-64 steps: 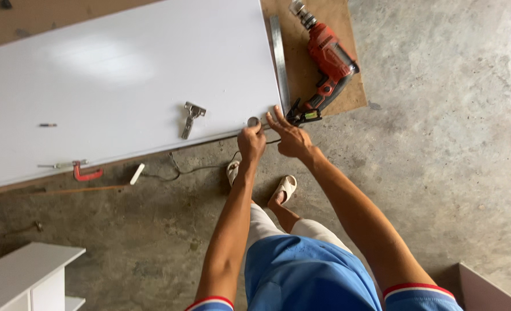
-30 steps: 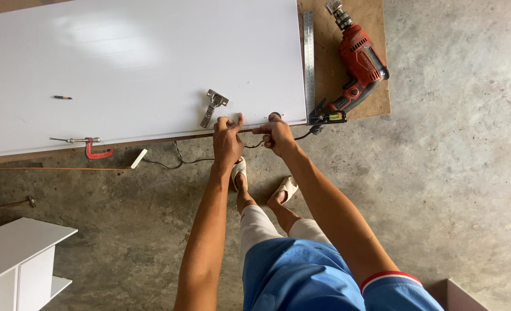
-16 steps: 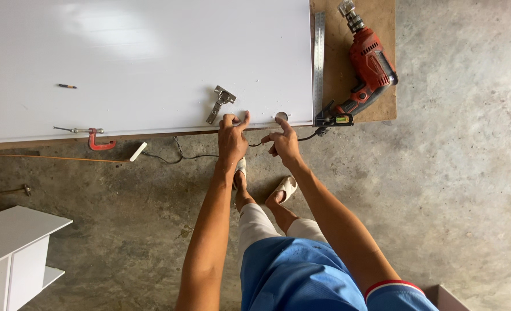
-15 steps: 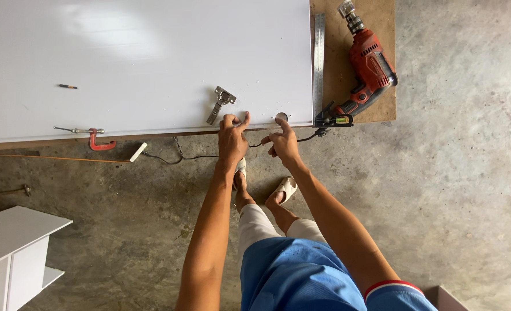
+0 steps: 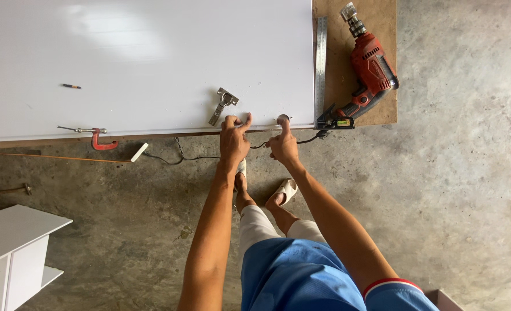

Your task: The person uses a drill to bore a hole into a white cabinet door and then places a hinge into the hole by hand, using a ruler to check alignment.

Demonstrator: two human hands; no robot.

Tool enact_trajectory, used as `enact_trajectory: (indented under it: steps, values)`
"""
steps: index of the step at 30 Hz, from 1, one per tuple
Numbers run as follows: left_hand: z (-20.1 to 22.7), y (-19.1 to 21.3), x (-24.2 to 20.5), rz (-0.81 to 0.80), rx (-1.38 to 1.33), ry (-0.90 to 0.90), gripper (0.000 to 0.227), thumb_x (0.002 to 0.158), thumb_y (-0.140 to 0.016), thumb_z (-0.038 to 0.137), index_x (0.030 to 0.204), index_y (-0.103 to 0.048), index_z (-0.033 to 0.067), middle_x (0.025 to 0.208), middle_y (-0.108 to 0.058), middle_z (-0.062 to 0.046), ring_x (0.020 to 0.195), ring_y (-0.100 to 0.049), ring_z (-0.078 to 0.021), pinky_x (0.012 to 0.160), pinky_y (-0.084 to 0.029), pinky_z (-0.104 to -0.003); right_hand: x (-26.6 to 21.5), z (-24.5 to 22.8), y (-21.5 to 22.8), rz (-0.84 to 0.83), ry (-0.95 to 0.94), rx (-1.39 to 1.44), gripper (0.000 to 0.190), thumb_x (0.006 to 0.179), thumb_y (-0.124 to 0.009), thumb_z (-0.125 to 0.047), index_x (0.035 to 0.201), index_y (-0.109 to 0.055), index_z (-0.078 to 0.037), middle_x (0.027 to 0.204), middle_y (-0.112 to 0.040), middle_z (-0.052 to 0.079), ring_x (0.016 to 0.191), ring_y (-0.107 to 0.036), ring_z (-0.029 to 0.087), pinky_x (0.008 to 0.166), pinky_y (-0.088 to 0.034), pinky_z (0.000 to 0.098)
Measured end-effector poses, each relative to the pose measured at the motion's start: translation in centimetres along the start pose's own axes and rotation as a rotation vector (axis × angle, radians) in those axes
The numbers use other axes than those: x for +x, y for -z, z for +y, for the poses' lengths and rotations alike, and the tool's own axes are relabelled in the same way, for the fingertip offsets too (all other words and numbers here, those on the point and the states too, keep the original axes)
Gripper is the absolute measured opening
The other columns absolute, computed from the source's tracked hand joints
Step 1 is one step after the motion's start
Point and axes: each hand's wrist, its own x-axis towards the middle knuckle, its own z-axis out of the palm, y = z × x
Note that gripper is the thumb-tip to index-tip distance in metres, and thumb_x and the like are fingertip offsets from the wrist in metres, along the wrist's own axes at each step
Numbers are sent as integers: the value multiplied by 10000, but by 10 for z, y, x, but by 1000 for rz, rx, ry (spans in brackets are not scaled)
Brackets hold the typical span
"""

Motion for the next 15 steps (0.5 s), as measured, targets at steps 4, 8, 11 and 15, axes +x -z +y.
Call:
enact_trajectory:
  steps: [4,8,11,15]
  values:
    - [-1,0,0,5,4,6,630,797,-631,22,1359,-690,300,1087,-493,-62,989,-578,-370,813,-536,-486,-1,2,2,-14,16,54,521,931,-552,-16,1411,-386,-131,836,-768,180,461,-662,240,379,-547,297]
    - [0,0,1,-2,26,1,631,802,-628,19,1360,-689,308,1087,-493,-59,995,-580,-357,813,-539,-481,11,-4,10,-75,-30,77,443,908,-559,-53,1316,-435,-169,813,-773,151,446,-672,234,373,-560,295]
    - [1,1,0,0,8,7,631,809,-624,9,1365,-687,302,1088,-497,-63,988,-580,-363,815,-534,-478,12,-5,12,-109,-35,172,445,895,-574,-65,1305,-420,-139,814,-773,157,436,-650,225,383,-557,282]
    - [0,-1,0,-13,-13,22,643,802,-623,2,1367,-682,304,1081,-498,-78,991,-578,-389,831,-533,-500,4,-1,8,-99,-39,226,472,899,-555,-51,1333,-388,-135,814,-762,154,443,-631,208,391,-545,266]
